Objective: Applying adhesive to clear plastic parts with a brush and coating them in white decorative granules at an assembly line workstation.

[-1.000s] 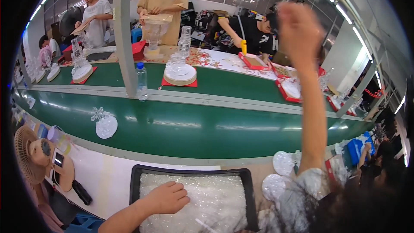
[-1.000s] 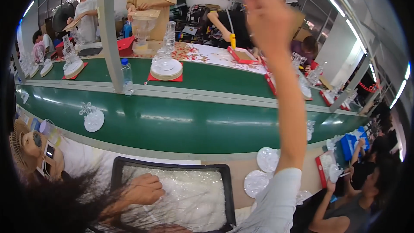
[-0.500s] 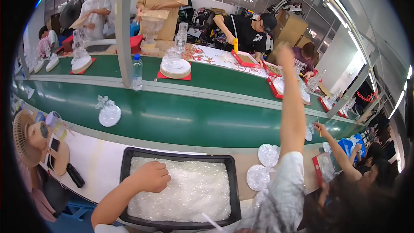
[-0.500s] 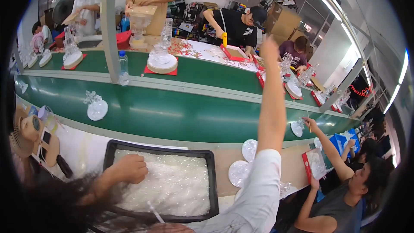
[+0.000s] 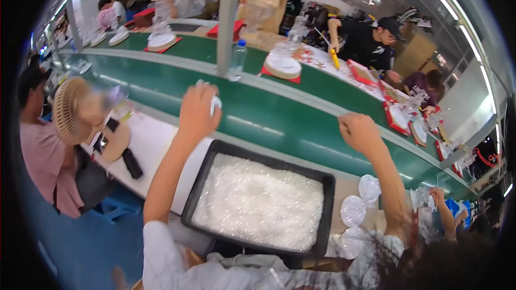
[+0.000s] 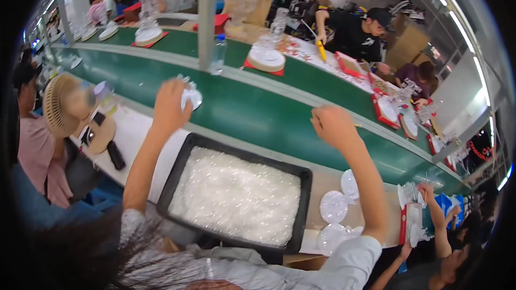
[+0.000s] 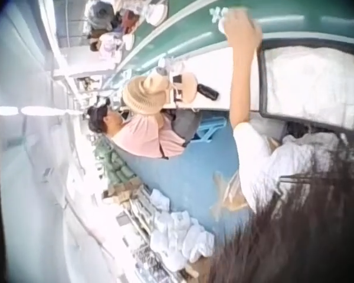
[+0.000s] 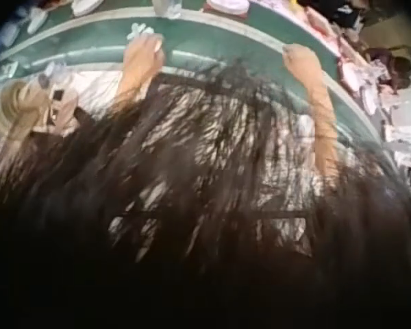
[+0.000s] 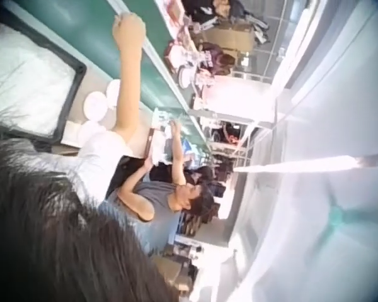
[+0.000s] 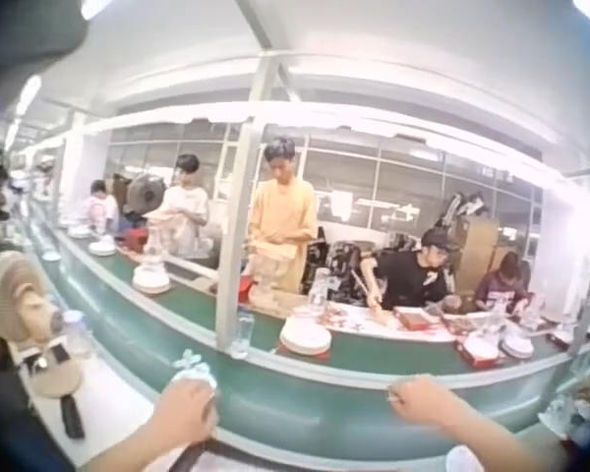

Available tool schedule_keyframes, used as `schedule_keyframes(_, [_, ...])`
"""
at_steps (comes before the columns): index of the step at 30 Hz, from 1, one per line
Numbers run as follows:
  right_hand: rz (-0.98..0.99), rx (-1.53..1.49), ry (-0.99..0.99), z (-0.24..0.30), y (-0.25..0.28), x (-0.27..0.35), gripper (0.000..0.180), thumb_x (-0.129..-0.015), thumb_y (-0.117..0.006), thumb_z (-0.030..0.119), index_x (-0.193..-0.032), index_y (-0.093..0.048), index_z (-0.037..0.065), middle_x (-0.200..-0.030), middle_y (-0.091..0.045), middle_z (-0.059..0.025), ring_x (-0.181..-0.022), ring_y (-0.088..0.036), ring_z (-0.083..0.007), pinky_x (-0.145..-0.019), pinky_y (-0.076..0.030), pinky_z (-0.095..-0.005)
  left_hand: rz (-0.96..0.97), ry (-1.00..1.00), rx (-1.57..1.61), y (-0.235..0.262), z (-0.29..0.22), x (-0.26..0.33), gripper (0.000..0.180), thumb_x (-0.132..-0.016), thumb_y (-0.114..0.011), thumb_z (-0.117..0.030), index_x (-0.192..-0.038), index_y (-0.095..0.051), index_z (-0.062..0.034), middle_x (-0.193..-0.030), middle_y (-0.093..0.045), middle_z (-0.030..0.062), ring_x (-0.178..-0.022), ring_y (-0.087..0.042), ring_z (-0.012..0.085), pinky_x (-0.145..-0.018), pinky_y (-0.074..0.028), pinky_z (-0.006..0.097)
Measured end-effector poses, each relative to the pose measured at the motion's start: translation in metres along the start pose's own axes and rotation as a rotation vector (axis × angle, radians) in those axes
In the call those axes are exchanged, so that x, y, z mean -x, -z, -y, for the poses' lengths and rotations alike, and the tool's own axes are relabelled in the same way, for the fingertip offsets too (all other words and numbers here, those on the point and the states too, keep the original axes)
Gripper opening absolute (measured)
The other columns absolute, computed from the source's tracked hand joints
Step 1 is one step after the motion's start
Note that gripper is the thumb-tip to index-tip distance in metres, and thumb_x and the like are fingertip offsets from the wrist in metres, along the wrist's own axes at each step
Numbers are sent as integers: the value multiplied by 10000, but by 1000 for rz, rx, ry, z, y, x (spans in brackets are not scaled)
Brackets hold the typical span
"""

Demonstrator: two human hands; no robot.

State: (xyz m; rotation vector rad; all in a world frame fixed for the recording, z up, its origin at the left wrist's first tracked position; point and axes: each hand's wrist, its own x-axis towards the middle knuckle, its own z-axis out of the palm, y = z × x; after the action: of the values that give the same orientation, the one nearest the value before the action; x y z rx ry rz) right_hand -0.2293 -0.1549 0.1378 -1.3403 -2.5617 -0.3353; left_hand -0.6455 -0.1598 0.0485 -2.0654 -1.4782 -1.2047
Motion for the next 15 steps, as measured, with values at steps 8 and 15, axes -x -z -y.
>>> schedule_keyframes(8, [109,0,425,176,53,131,353,-716,-674,176,-1047,-653,55,-827,-597,-38,-647,-600,-160,-468,-463,-289,394,535,-294,-65,128,-20,815,-799,-741,-412,-1427,-401,-19,-1290,-557,262,-1162,-544,456,-955,-466,518])
schedule_keyframes(15, [-440,-517,389,215,83,222,170,-771,-607,97,-923,-677,66,-861,-708,-129,-521,-544,-122,-418,-350,-228,313,353,81,-144,146,-13,420,-927,-597,-358,-1227,-583,-65,-1047,-672,272,-1000,-640,442,-875,-512,504])
